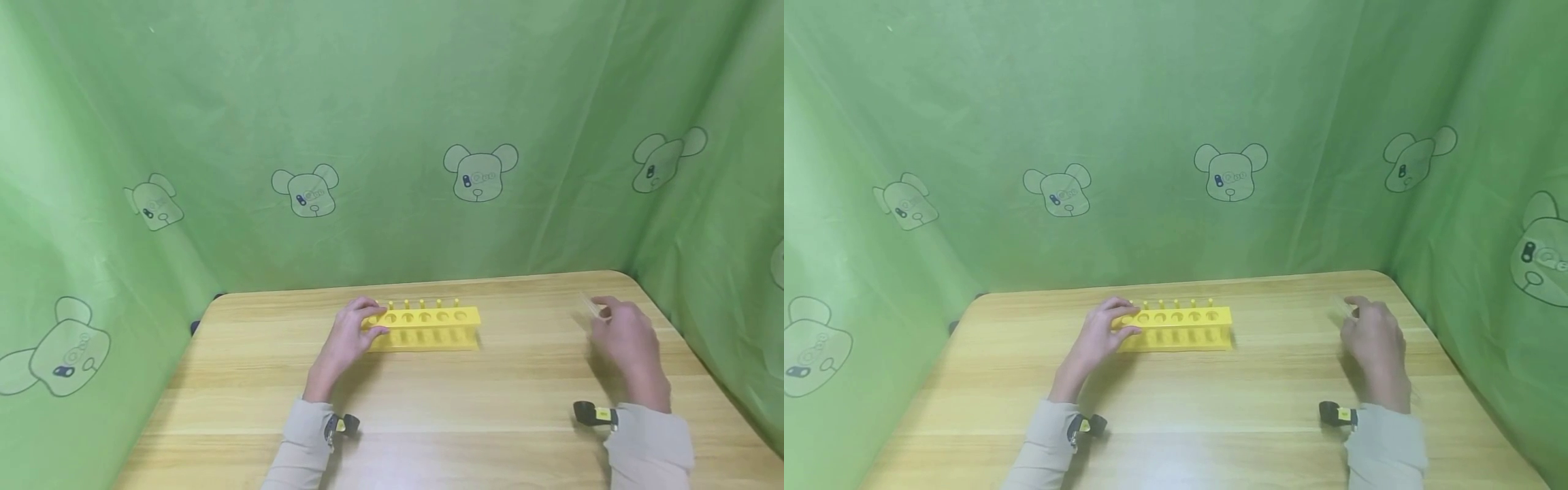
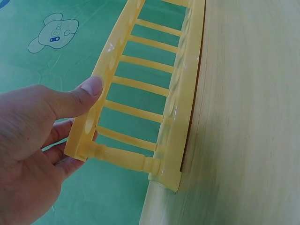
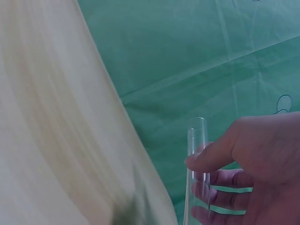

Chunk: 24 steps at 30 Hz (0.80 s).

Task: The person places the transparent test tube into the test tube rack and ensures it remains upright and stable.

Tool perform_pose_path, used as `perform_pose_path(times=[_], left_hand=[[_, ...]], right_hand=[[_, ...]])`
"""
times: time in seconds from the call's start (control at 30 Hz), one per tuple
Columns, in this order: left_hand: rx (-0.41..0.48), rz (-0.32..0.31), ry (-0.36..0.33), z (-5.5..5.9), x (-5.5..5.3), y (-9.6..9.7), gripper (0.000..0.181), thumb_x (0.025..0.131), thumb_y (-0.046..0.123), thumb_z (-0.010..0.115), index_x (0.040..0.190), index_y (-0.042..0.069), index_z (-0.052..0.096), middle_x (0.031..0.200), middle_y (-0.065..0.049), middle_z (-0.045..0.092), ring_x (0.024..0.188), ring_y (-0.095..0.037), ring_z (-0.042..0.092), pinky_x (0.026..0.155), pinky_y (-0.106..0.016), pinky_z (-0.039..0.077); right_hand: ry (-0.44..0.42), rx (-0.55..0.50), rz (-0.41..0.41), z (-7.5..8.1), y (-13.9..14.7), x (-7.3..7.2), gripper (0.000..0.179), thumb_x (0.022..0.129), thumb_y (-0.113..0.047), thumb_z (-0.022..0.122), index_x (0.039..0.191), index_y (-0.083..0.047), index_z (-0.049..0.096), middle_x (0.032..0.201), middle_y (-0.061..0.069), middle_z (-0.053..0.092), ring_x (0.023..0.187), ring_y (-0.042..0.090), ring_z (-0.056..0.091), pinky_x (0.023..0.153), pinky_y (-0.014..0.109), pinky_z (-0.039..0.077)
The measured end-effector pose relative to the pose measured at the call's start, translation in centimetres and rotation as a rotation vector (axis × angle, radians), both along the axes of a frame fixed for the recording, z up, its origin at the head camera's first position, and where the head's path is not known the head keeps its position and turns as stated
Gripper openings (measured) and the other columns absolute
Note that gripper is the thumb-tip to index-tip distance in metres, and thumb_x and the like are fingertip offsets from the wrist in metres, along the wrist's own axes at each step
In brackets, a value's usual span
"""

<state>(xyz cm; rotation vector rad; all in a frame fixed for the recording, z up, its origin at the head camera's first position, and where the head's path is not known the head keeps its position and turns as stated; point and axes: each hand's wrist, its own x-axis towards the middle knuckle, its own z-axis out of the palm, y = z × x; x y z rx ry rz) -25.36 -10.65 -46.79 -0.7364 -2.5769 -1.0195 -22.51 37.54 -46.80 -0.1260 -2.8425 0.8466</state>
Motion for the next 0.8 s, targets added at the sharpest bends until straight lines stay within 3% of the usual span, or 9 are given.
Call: perform_pose_path(times=[0.2,0.57,0.8], left_hand=[[0.005,0.002,-0.016,0.0,0.0,0.0,0.039,0.083,0.01,0.085,0.118,0.0,0.073,0.119,-0.011,0.069,0.113,-0.027,0.063,0.105,-0.036,0.053],[0.005,-0.005,0.029,-0.1,-0.1,0.0,0.038,0.081,0.008,0.086,0.116,-0.002,0.074,0.115,-0.012,0.069,0.111,-0.028,0.065,0.103,-0.039,0.054],[-0.003,-0.003,0.028,-0.1,-0.1,0.0,0.038,0.082,0.01,0.086,0.116,-0.002,0.074,0.115,-0.011,0.069,0.111,-0.027,0.065,0.103,-0.037,0.054]], right_hand=[[0.103,0.009,-0.02,0.7,-0.2,0.2,0.048,0.097,-0.005,0.052,0.143,0.008,0.048,0.12,0.033,0.057,0.1,0.052,0.056,0.072,0.065,0.047],[0.26,-0.015,-0.074,1.2,-0.5,0.2,0.044,0.095,-0.001,0.054,0.137,0.009,0.054,0.111,0.031,0.061,0.098,0.048,0.058,0.078,0.064,0.044],[0.271,-0.045,-0.081,1.9,-0.7,0.4,0.047,0.094,0.001,0.055,0.14,0.009,0.052,0.112,0.03,0.06,0.099,0.047,0.057,0.077,0.063,0.045]])
